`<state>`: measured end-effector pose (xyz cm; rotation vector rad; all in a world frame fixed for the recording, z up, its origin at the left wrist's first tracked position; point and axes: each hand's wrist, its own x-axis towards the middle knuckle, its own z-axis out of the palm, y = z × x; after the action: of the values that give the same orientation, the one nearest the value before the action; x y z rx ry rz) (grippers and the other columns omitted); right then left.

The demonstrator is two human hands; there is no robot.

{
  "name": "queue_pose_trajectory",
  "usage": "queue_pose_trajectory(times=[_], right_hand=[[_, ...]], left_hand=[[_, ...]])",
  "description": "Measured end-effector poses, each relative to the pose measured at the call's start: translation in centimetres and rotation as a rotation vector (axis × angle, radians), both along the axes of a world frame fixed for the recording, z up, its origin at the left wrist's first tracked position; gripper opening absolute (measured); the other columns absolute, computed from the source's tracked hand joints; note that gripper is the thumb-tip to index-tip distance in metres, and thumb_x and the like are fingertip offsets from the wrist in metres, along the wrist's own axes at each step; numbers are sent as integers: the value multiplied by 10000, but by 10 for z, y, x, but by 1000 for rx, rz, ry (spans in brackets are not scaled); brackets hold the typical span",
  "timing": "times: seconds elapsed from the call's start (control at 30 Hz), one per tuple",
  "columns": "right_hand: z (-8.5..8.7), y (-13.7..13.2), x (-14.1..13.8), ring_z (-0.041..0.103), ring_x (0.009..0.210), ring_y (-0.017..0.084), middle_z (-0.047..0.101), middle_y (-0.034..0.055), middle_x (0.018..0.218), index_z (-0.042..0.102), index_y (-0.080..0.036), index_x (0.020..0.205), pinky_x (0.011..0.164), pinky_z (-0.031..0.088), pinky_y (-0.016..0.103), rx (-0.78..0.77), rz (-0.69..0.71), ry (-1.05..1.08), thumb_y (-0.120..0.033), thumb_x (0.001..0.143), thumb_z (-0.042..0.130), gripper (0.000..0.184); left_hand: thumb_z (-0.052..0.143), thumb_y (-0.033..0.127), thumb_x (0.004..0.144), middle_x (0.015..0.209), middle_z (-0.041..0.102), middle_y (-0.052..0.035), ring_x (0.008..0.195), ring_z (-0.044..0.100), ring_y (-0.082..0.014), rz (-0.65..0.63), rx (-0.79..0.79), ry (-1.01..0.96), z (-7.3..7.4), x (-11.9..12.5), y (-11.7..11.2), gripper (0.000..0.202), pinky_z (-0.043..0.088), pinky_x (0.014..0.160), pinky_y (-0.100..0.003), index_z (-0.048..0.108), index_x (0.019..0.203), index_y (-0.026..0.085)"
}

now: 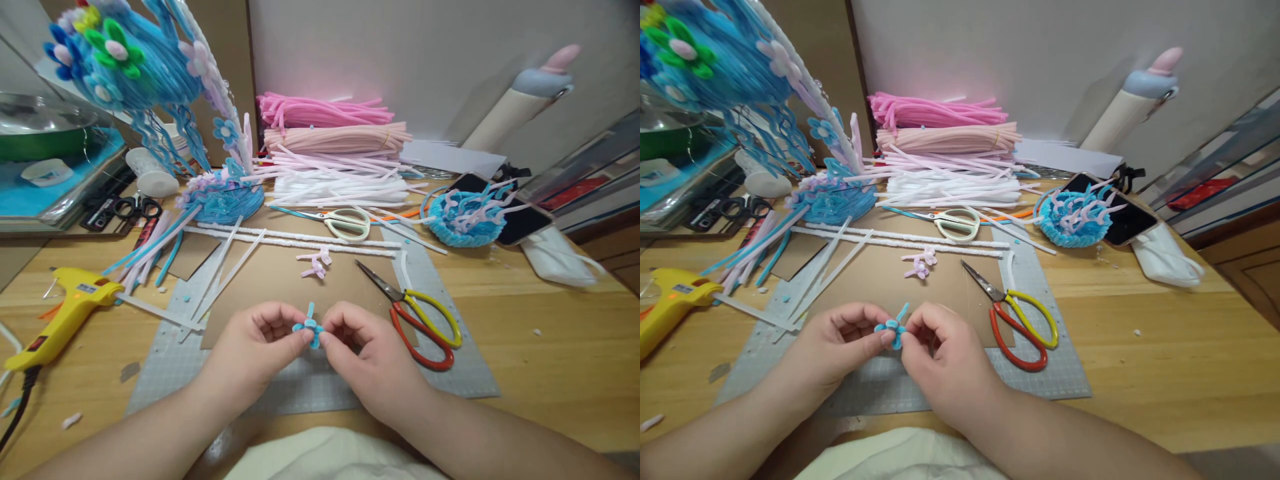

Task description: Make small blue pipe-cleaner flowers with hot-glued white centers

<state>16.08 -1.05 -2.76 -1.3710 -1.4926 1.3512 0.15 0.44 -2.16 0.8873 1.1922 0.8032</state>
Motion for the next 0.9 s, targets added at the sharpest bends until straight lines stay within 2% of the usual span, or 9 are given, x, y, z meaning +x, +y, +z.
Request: queue_pose_trajectory(times=[0.17, 0.37, 0.5, 0.63, 0.77, 0.9], right_hand=[[0, 0, 0, 439, 591, 109, 465, -29, 634, 510, -188, 672, 537, 352, 223, -2, 5, 28, -174, 786, 535, 118], [5, 1, -1, 435, 579, 98, 466, -42, 654, 510, -195, 779, 529, 371, 209, -109, -13, 176, -236, 821, 520, 59], [3, 1, -2, 443, 600, 99, 488, -37, 671, 529, -185, 778, 556, 379, 216, -79, 21, 150, -208, 797, 555, 39], [0, 0, -1, 453, 606, 99, 491, -35, 663, 538, -182, 766, 555, 377, 212, -67, 11, 128, -212, 823, 540, 65], [0, 1, 0, 459, 595, 93, 504, -35, 660, 541, -179, 758, 542, 379, 200, -64, -5, 151, -212, 825, 544, 75], [3, 2, 0, 476, 601, 89, 532, -29, 676, 539, -171, 777, 550, 393, 193, -74, -3, 202, -213, 812, 557, 57]], left_hand=[[774, 187, 618, 648, 683, 20, 617, 587, -99, -9, -15, -25, -3, -1, 1, 124, 462, 629, -205, 669, 675, 158], [761, 196, 668, 684, 679, 29, 657, 588, -81, -1, -28, -110, 1, -2, 3, 126, 452, 656, -178, 650, 711, 157], [744, 211, 698, 704, 667, 24, 684, 585, -88, -18, -70, -185, 1, -4, 3, 136, 446, 659, -184, 629, 751, 160], [728, 200, 705, 713, 640, 30, 696, 560, -82, -59, -26, -129, -1, -3, 2, 131, 435, 682, -180, 612, 749, 160], [727, 178, 689, 753, 650, 30, 723, 575, -93, -42, 40, -44, 0, -1, 0, 148, 450, 699, -192, 625, 796, 170], [711, 190, 702, 737, 679, 14, 699, 593, -99, -31, 38, -1, 2, 1, 1, 122, 465, 683, -199, 637, 793, 160]])
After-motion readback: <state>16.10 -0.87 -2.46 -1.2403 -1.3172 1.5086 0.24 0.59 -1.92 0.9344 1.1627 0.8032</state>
